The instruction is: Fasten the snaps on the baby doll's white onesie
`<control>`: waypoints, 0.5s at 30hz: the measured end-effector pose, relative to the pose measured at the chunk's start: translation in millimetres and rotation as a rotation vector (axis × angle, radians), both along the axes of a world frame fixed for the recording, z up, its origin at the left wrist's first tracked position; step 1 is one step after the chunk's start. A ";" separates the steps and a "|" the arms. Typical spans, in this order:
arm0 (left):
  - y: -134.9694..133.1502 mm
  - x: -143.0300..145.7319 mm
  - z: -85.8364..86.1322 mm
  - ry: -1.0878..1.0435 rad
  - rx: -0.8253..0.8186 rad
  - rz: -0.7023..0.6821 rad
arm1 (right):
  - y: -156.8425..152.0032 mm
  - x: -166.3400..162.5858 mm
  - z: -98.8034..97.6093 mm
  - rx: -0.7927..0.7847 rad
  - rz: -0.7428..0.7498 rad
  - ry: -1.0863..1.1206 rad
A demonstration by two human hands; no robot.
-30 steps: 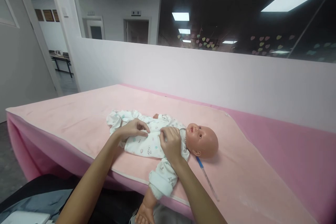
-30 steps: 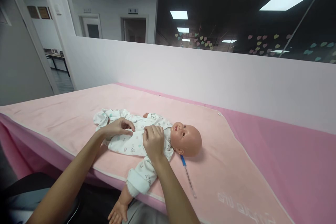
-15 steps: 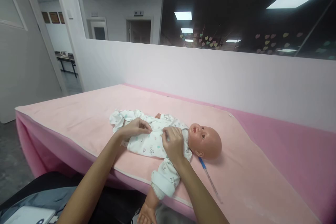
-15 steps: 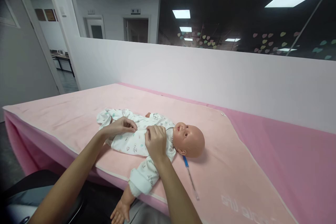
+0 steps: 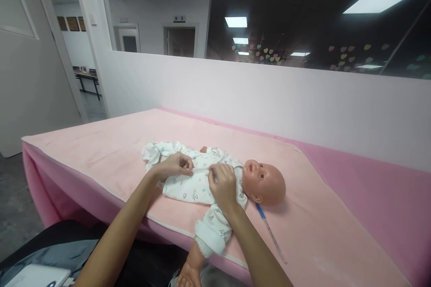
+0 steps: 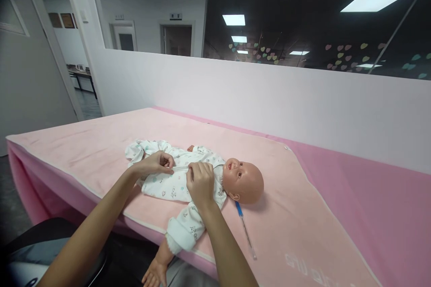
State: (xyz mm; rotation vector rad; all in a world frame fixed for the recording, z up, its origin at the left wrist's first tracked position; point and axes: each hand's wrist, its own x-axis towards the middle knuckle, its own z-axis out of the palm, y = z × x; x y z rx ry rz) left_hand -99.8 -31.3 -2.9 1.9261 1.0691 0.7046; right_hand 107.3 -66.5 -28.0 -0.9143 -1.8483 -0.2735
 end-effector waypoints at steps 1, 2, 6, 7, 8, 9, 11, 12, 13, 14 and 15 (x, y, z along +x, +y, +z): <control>-0.4 0.0 0.3 0.002 0.000 -0.006 | 0.1 0.1 0.0 -0.001 0.000 -0.001; -0.8 0.0 0.5 0.002 0.001 -0.014 | 0.1 0.1 0.0 0.000 0.001 -0.002; -2.9 1.1 1.5 -0.004 0.014 -0.047 | -0.1 0.4 0.3 0.012 -0.006 -0.006; -3.5 1.5 1.8 -0.004 0.017 -0.051 | -0.3 0.5 0.5 0.013 -0.008 -0.008; -4.1 2.0 2.2 -0.004 0.018 -0.052 | -0.5 0.6 0.6 0.011 -0.009 -0.010; -4.6 2.5 2.5 -0.008 0.020 -0.048 | -0.8 0.7 0.9 0.007 -0.009 -0.010; -5.2 3.0 2.7 -0.025 0.026 -0.036 | -1.3 0.9 1.3 -0.004 -0.006 -0.005; -5.3 2.9 2.7 -0.037 0.028 -0.030 | -1.6 1.0 1.4 -0.011 -0.004 -0.003; -5.1 2.8 2.5 -0.049 0.031 -0.026 | -1.8 1.0 1.5 -0.017 -0.003 0.001; -5.0 2.6 2.5 -0.060 0.032 -0.022 | -2.0 1.1 1.4 -0.021 -0.003 0.003; -5.1 2.7 2.7 -0.071 0.032 -0.019 | -2.0 1.0 1.3 -0.023 -0.003 0.004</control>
